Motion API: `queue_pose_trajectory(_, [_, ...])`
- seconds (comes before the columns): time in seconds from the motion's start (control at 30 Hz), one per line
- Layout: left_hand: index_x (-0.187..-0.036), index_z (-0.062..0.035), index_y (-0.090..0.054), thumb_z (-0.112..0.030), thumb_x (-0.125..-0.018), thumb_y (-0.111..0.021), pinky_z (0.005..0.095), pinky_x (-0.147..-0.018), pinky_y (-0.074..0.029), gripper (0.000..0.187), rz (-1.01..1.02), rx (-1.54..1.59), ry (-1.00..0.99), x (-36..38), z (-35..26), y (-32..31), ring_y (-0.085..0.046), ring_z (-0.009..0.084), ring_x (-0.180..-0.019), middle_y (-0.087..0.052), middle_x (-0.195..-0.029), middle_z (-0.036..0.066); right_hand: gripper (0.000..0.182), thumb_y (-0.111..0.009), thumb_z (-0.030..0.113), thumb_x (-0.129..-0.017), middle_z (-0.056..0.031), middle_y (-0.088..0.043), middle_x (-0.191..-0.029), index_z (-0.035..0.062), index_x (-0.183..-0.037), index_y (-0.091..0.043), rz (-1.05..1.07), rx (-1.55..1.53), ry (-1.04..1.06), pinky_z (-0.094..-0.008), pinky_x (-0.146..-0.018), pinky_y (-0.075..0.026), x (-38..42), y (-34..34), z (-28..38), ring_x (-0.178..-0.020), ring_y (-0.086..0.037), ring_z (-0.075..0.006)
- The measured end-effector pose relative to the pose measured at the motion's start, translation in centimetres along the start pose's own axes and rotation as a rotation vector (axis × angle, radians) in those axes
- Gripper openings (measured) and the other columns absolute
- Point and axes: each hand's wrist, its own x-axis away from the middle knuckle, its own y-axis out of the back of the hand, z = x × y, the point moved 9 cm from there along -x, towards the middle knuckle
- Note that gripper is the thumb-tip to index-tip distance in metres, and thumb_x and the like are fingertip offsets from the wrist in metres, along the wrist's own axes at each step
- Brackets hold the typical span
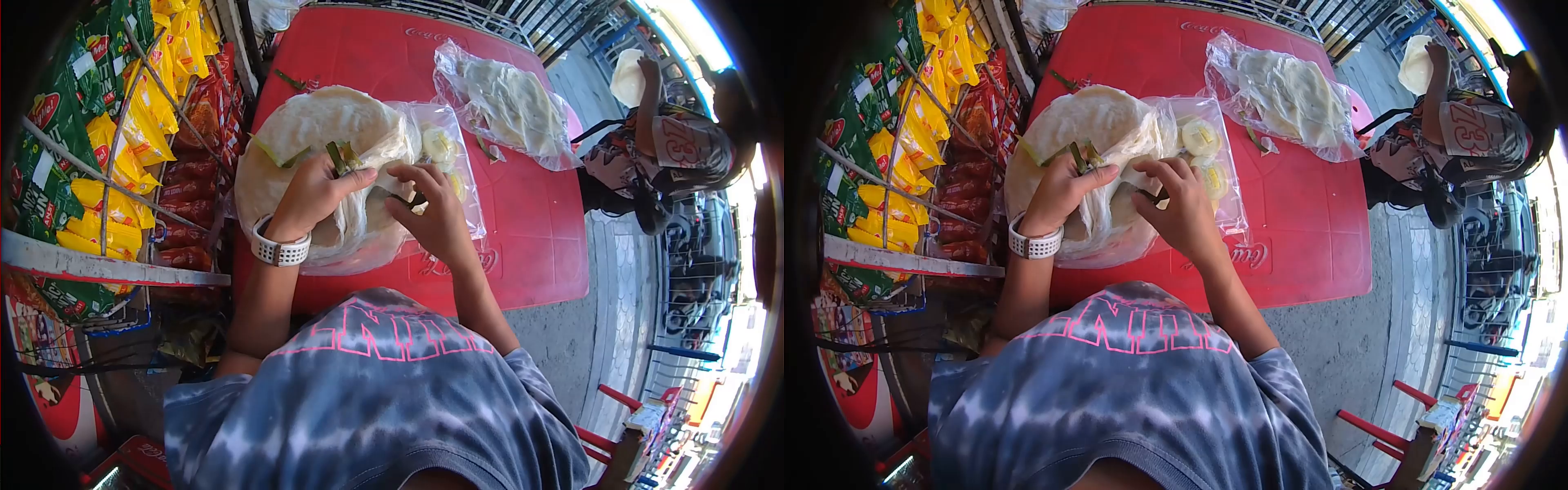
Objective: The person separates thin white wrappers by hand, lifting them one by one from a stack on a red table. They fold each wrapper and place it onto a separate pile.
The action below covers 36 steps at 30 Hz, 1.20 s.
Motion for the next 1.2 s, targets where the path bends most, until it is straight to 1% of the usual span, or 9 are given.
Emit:
queue_pose_trajectory(0.03, [-0.095,-0.0009,-0.058,-0.014,-0.080,-0.057,0.0216,-0.067,-0.040,0.020,0.025,0.002,0.024,0.0,0.1,-0.2,-0.051,0.0053,-0.075,-0.058,-0.083,-0.001,0.027,-0.063,0.009,-0.072,-0.0070,-0.053,-0.092,0.0066,-0.098,-0.058,0.019,0.016,-0.006,-0.0276,-0.072,-0.045,-0.1,0.0,-0.2,-0.085,-0.052,-0.0177])
queue_pose_trajectory(0.17, [-0.094,-0.0003,-0.059,-0.014,-0.080,-0.057,0.0218,-0.067,-0.040,0.020,0.023,-0.107,0.038,-0.2,0.4,-0.1,-0.051,0.0058,-0.075,-0.059,-0.082,0.000,0.028,-0.065,0.012,-0.070,-0.0065,-0.053,-0.089,0.0070,-0.096,-0.058,0.041,0.024,-0.099,-0.0295,-0.072,-0.044,-0.2,-0.3,-1.4,-0.085,-0.051,-0.0200])
queue_pose_trajectory(0.37, [-0.091,0.0020,-0.060,-0.015,-0.078,-0.059,0.0236,-0.068,-0.041,0.021,0.007,-0.248,0.022,-0.4,1.4,-0.5,-0.053,0.0075,-0.074,-0.062,-0.082,0.004,0.027,-0.068,0.014,-0.063,-0.0100,-0.054,-0.084,0.0048,-0.086,-0.057,-0.038,0.238,0.072,-0.0358,-0.072,-0.041,-1.4,-0.6,0.0,-0.080,-0.051,-0.0275])
queue_pose_trajectory(0.63, [-0.091,0.0038,-0.059,-0.014,-0.077,-0.059,0.0251,-0.069,-0.042,0.022,-0.003,-0.280,0.025,-0.4,0.8,-0.6,-0.054,0.0096,-0.074,-0.062,-0.081,0.006,0.023,-0.068,0.012,-0.060,-0.0095,-0.055,-0.073,0.0031,-0.076,-0.053,-0.067,0.271,0.083,-0.0357,-0.064,-0.043,-1.9,-1.1,-0.1,-0.074,-0.053,-0.0287])
queue_pose_trajectory(0.73, [-0.074,0.0018,-0.061,-0.026,-0.073,-0.062,0.0311,-0.051,-0.040,0.028,-0.093,-0.286,-0.106,-0.6,0.7,-0.2,-0.055,0.0212,-0.052,-0.057,-0.058,0.015,0.020,-0.066,0.010,-0.062,-0.0089,-0.055,-0.071,0.0033,-0.076,-0.053,-0.022,0.273,0.122,-0.0347,-0.061,-0.044,-2.1,-1.6,-0.9,-0.070,-0.055,-0.0279])
queue_pose_trajectory(0.87, [-0.070,0.0021,-0.059,-0.027,-0.072,-0.063,0.0324,-0.049,-0.039,0.030,-0.110,-0.296,-0.116,-0.6,0.7,0.0,-0.054,0.0231,-0.049,-0.055,-0.054,0.015,0.015,-0.064,0.005,-0.064,-0.0083,-0.057,-0.072,0.0038,-0.076,-0.054,0.043,0.137,0.122,-0.0333,-0.060,-0.045,-2.1,-1.3,-1.3,-0.068,-0.056,-0.0267])
queue_pose_trajectory(0.93, [-0.068,0.0023,-0.059,-0.028,-0.071,-0.064,0.0327,-0.049,-0.039,0.031,-0.116,-0.282,-0.126,-0.6,0.9,0.0,-0.054,0.0240,-0.049,-0.054,-0.053,0.016,0.015,-0.064,0.003,-0.064,-0.0080,-0.057,-0.073,0.0039,-0.076,-0.054,0.022,0.143,0.219,-0.0327,-0.060,-0.046,-2.2,-1.0,-0.2,-0.069,-0.057,-0.0259])
queue_pose_trajectory(1.07, [-0.073,0.0021,-0.057,-0.025,-0.070,-0.064,0.0352,-0.052,-0.041,0.028,-0.146,-0.515,-0.162,-0.2,-0.1,-0.2,-0.056,0.0265,-0.057,-0.054,-0.059,0.016,0.017,-0.064,0.002,-0.062,-0.0075,-0.057,-0.073,0.0036,-0.076,-0.054,-0.038,0.197,0.454,-0.0326,-0.059,-0.046,-2.1,-0.3,1.7,-0.068,-0.057,-0.0248])
queue_pose_trajectory(1.2, [-0.087,-0.0005,-0.053,-0.019,-0.065,-0.064,0.0334,-0.056,-0.046,0.031,-0.299,-1.014,-0.353,1.1,-4.6,-2.6,-0.056,0.0264,-0.074,-0.056,-0.070,0.013,0.018,-0.063,0.004,-0.062,-0.0068,-0.055,-0.075,0.0051,-0.076,-0.052,0.041,0.205,0.460,-0.0345,-0.062,-0.045,-2.0,-0.6,1.0,-0.069,-0.055,-0.0251])
